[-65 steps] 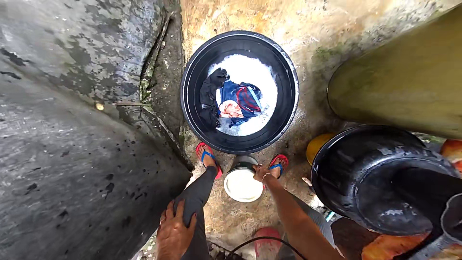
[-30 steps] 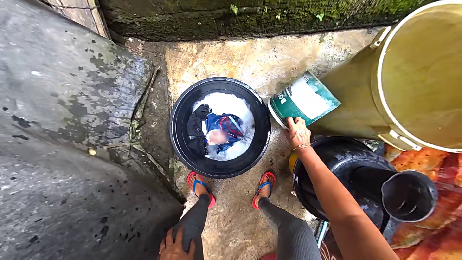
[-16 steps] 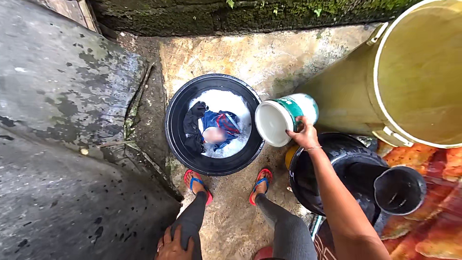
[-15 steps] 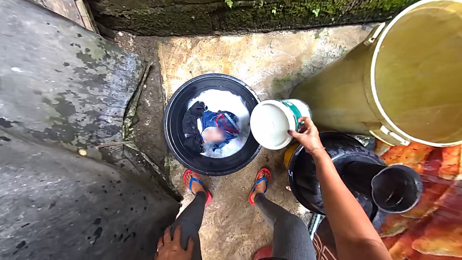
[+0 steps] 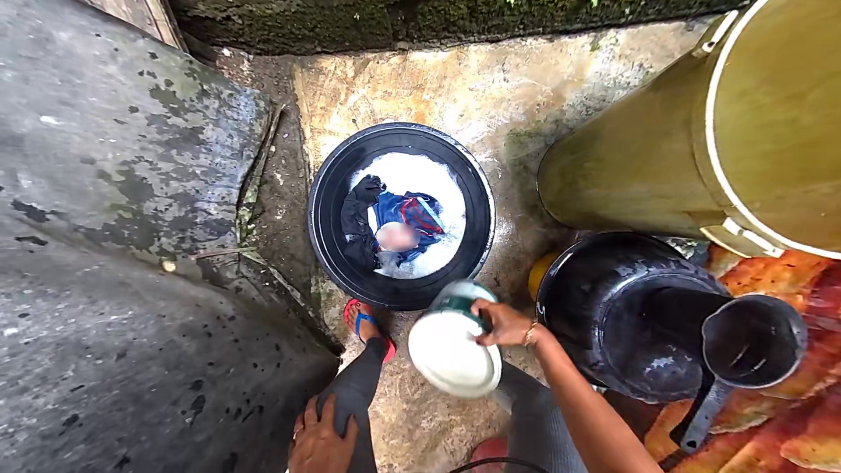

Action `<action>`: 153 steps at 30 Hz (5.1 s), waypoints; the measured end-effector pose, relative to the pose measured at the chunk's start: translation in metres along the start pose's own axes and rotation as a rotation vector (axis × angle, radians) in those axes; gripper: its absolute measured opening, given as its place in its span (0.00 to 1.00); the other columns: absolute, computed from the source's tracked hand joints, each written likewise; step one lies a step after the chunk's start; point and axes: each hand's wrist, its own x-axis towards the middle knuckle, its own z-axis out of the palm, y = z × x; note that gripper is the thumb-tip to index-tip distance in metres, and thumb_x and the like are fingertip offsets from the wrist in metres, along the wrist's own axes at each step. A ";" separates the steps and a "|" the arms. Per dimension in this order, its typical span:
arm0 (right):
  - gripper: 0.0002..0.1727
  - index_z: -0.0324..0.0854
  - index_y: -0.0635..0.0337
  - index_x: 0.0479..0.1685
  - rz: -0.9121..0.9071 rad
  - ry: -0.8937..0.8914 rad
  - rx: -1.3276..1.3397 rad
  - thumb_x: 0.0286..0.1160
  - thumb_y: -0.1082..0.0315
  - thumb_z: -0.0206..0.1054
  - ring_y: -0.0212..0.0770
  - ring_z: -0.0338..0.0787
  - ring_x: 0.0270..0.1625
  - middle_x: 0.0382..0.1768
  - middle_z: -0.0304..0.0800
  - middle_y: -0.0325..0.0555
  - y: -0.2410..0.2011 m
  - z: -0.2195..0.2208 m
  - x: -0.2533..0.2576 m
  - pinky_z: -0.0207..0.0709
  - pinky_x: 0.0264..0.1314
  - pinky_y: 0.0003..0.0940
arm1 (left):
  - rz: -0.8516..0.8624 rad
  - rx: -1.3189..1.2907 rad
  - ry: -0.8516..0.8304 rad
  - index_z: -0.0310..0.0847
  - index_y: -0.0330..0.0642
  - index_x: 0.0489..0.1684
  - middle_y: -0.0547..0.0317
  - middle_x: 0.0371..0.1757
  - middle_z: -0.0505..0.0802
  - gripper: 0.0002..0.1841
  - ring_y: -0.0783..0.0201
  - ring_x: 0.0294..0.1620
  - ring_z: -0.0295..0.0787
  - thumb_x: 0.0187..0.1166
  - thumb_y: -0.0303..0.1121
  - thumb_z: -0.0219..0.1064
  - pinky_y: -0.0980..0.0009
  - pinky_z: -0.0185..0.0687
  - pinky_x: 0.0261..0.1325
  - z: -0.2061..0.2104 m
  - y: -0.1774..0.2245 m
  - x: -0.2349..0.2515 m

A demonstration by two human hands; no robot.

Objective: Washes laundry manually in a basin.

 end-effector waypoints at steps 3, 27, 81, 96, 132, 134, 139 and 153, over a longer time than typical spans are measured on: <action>0.36 0.74 0.68 0.74 0.046 -0.224 -0.231 0.61 0.70 0.81 0.70 0.83 0.68 0.63 0.84 0.73 0.002 0.047 0.039 0.72 0.70 0.69 | -0.003 -0.040 0.068 0.76 0.45 0.82 0.35 0.88 0.70 0.34 0.31 0.86 0.66 0.75 0.50 0.73 0.37 0.68 0.80 0.000 -0.006 0.008; 0.19 0.79 0.70 0.69 -0.088 -0.480 0.008 0.84 0.71 0.65 0.58 0.92 0.51 0.55 0.90 0.66 0.008 0.084 0.235 0.84 0.58 0.56 | 0.213 -0.198 0.512 0.85 0.34 0.68 0.28 0.75 0.81 0.29 0.22 0.78 0.72 0.70 0.44 0.72 0.30 0.67 0.75 -0.024 -0.003 0.123; 0.15 0.87 0.75 0.48 -0.608 0.826 -0.216 0.76 0.67 0.74 0.58 0.90 0.52 0.45 0.92 0.66 -0.039 0.036 0.045 0.77 0.64 0.58 | 1.164 -0.831 0.638 0.85 0.26 0.53 0.39 0.46 0.93 0.11 0.51 0.46 0.90 0.81 0.25 0.68 0.52 0.83 0.59 -0.042 0.180 0.104; 0.07 0.90 0.67 0.40 -0.872 1.172 -0.109 0.76 0.70 0.74 0.41 0.89 0.34 0.34 0.92 0.52 -0.039 0.014 0.035 0.84 0.45 0.43 | 1.348 -1.001 0.408 0.88 0.29 0.46 0.52 0.49 0.92 0.07 0.68 0.50 0.87 0.77 0.17 0.66 0.67 0.83 0.59 -0.051 0.168 0.131; 0.08 0.83 0.79 0.46 -0.871 1.191 -0.227 0.78 0.79 0.62 0.56 0.93 0.47 0.42 0.92 0.65 -0.038 0.030 0.066 0.84 0.56 0.52 | 1.365 -0.620 0.291 0.84 0.20 0.31 0.48 0.36 0.88 0.12 0.68 0.41 0.80 0.74 0.26 0.72 0.70 0.77 0.52 -0.076 0.159 0.137; 0.10 0.79 0.79 0.50 -0.876 1.192 -0.021 0.83 0.76 0.59 0.43 0.88 0.44 0.40 0.88 0.58 -0.027 0.021 0.068 0.82 0.55 0.42 | 1.442 -0.705 0.283 0.81 0.21 0.25 0.45 0.42 0.87 0.11 0.66 0.51 0.80 0.70 0.24 0.71 0.69 0.74 0.60 -0.072 0.154 0.145; 0.04 0.70 0.55 0.44 -1.052 1.027 0.496 0.85 0.74 0.52 0.22 0.79 0.34 0.30 0.75 0.28 -0.010 0.011 0.076 0.79 0.45 0.26 | 1.431 -1.196 0.039 0.77 0.44 0.30 0.72 0.30 0.90 0.08 0.79 0.36 0.87 0.74 0.19 0.61 0.75 0.85 0.49 -0.059 0.160 0.155; 0.14 0.92 0.71 0.36 -0.659 0.843 -0.444 0.79 0.65 0.71 0.53 0.88 0.47 0.39 0.91 0.60 -0.008 -0.005 0.047 0.77 0.57 0.54 | 0.829 0.326 0.424 0.90 0.34 0.49 0.36 0.53 0.93 0.10 0.35 0.64 0.87 0.84 0.31 0.66 0.33 0.76 0.64 -0.114 0.155 0.159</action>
